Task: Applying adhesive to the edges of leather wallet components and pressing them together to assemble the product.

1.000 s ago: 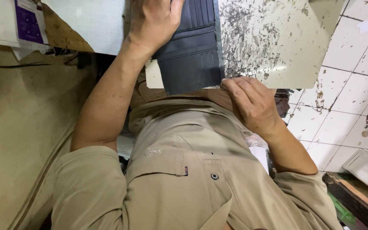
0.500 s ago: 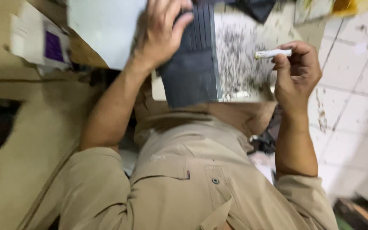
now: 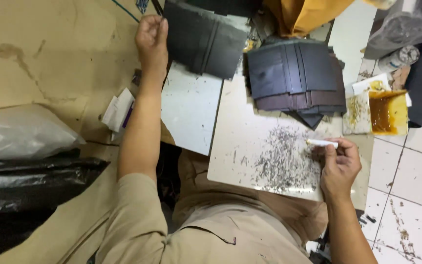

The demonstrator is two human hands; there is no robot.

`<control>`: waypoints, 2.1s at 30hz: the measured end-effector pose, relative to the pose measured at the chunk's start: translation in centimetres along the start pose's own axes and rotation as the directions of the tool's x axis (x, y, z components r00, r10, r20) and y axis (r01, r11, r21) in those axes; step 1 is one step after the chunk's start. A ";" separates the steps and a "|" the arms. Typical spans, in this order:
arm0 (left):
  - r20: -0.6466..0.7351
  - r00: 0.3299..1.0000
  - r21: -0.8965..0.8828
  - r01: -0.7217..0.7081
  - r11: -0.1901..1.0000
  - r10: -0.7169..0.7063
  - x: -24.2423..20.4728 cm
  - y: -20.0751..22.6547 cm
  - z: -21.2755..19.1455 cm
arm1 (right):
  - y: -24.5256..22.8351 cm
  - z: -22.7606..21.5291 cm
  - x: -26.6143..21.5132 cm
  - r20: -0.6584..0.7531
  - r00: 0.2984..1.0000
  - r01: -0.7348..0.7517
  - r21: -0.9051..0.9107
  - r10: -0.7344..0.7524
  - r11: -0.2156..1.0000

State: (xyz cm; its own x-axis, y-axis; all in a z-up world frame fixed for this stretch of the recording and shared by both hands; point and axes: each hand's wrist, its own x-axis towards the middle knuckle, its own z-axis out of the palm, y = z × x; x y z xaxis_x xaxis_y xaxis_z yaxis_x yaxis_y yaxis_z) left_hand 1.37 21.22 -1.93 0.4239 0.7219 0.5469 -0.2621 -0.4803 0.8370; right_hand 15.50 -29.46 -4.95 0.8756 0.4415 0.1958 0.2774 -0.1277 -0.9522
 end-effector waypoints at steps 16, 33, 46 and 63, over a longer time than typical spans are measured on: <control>-0.287 0.937 0.084 0.234 0.969 -0.201 11.8 -23.8 9.0 | -0.2 -0.2 0.0 -0.011 0.992 -0.124 -0.051 0.124 0.991; -0.344 0.930 0.708 0.348 0.615 -0.130 9.6 -13.9 11.4 | -0.2 0.0 0.3 0.010 0.993 -0.114 -0.028 0.114 0.993; 0.589 0.390 0.806 -0.217 0.551 -0.708 -2.2 8.8 16.2 | -1.7 0.5 0.4 0.059 0.998 -0.008 0.104 0.001 0.995; 0.737 0.656 0.190 -0.430 0.883 0.161 -7.9 30.7 8.4 | -6.3 -9.2 11.9 0.153 0.926 0.369 -0.555 -0.344 0.746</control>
State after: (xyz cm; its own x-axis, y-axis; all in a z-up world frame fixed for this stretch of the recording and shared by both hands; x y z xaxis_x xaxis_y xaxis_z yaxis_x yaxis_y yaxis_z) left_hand -2.72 -3.45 19.28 0.8753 0.0293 0.4826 -0.2487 -0.8288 0.5013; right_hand 27.80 -31.57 5.53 0.6549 0.5892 0.4732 0.7493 -0.4251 -0.5077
